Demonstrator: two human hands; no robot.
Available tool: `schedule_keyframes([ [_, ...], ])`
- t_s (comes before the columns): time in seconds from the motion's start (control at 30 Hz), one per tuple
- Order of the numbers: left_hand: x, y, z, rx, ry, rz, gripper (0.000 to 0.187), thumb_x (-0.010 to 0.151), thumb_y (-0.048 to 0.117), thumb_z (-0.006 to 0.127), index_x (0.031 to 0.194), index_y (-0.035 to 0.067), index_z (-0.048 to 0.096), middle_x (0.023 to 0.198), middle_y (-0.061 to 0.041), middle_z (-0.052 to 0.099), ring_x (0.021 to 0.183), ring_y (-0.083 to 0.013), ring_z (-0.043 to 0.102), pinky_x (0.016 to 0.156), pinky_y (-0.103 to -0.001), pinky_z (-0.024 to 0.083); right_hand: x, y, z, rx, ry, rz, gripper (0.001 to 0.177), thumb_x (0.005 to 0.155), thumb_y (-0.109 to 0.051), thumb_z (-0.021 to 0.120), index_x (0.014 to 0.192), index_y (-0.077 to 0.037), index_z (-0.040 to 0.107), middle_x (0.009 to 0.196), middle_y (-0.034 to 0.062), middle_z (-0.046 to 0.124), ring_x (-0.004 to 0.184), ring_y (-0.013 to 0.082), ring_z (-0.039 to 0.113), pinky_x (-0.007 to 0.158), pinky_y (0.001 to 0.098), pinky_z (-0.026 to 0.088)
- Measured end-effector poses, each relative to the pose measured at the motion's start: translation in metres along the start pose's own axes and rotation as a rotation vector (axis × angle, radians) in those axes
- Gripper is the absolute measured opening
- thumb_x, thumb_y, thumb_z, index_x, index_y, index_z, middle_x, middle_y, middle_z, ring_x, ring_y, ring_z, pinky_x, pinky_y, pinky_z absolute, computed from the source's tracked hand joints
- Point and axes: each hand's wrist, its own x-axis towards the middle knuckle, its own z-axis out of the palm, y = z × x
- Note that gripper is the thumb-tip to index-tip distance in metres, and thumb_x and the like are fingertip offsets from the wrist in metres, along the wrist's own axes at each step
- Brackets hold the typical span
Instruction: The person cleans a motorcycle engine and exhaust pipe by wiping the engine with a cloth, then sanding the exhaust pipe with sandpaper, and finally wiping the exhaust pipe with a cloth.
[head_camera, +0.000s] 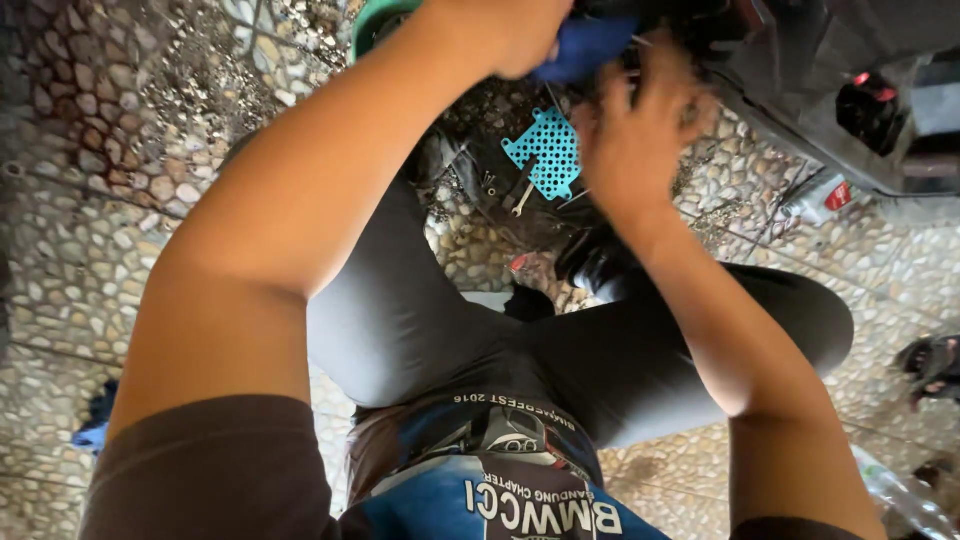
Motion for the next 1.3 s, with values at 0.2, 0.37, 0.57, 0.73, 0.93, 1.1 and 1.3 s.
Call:
schedule_keyframes([
  [0.2, -0.021, 0.044, 0.028, 0.016, -0.222, -0.053, 0.027, 0.087, 0.028, 0.078, 0.107, 0.010, 0.079, 0.099, -0.018, 0.075, 0.092, -0.0379, 0.071, 0.079, -0.048, 0.056, -0.018, -0.037, 0.028, 0.776, -0.123, 0.134, 0.075, 0.101, -0.036, 0.076, 0.148, -0.001, 0.029, 0.136, 0.0292, 0.055, 0.126, 0.0487, 0.051, 0.108, 0.0574, 0.041],
  [0.37, -0.029, 0.057, 0.046, 0.129, -0.252, -0.062, 0.032, 0.088, 0.030, 0.076, 0.114, 0.012, 0.075, 0.107, -0.018, 0.072, 0.101, -0.0402, 0.068, 0.081, -0.051, 0.056, -0.030, -0.031, 0.069, 1.034, -0.339, 0.254, 0.052, 0.108, -0.020, 0.062, 0.146, 0.005, 0.036, 0.127, 0.0311, 0.067, 0.121, 0.0491, 0.062, 0.097, 0.0498, 0.051],
  [0.57, -0.077, 0.082, 0.017, 0.125, 0.026, -0.153, 0.039, 0.093, 0.032, 0.073, 0.126, 0.011, 0.070, 0.113, -0.017, 0.071, 0.108, -0.0394, 0.067, 0.087, -0.059, 0.050, -0.059, -0.061, 0.155, 1.140, -0.175, 0.463, 0.062, 0.108, -0.025, 0.061, 0.149, 0.008, 0.028, 0.128, 0.0320, 0.065, 0.119, 0.0428, 0.068, 0.098, 0.0442, 0.052],
  [0.73, -0.074, 0.063, 0.018, 0.122, 0.086, -0.201, 0.044, 0.094, 0.034, 0.072, 0.131, 0.012, 0.066, 0.117, -0.018, 0.067, 0.109, -0.0400, 0.064, 0.090, -0.060, 0.046, -0.083, -0.092, 0.225, 1.084, -0.271, 0.780, 0.064, 0.104, -0.030, 0.060, 0.149, 0.005, 0.032, 0.125, 0.0310, 0.066, 0.117, 0.0432, 0.065, 0.098, 0.0436, 0.051],
  [0.93, -0.070, 0.066, 0.019, 0.180, 0.096, -0.217, 0.045, 0.093, 0.035, 0.072, 0.133, 0.014, 0.064, 0.119, -0.017, 0.066, 0.111, -0.0387, 0.063, 0.092, -0.060, 0.044, -0.128, -0.106, 0.294, 1.149, -0.177, 0.840, 0.065, 0.101, -0.030, 0.063, 0.147, 0.005, 0.034, 0.132, 0.0316, 0.062, 0.121, 0.0457, 0.062, 0.101, 0.0460, 0.048],
  [1.1, -0.076, 0.071, 0.016, 0.146, 0.150, -0.137, 0.046, 0.093, 0.033, 0.073, 0.133, 0.012, 0.065, 0.119, -0.016, 0.067, 0.110, -0.0380, 0.064, 0.088, -0.059, 0.046, -0.174, -0.076, 0.285, 0.885, -0.330, 0.547, 0.065, 0.092, -0.020, 0.066, 0.149, 0.001, 0.042, 0.136, 0.0308, 0.063, 0.127, 0.0490, 0.060, 0.108, 0.0492, 0.048],
  [1.3, -0.075, 0.075, 0.014, 0.198, 0.142, -0.114, 0.048, 0.093, 0.033, 0.074, 0.134, 0.009, 0.064, 0.114, -0.016, 0.068, 0.104, -0.0373, 0.064, 0.083, -0.057, 0.047, -0.191, -0.057, 0.298, 0.758, -0.886, 0.837, 0.036, 0.091, -0.020, 0.063, 0.125, -0.012, 0.071, 0.126, 0.0249, 0.069, 0.123, 0.0424, 0.063, 0.104, 0.0503, 0.051],
])
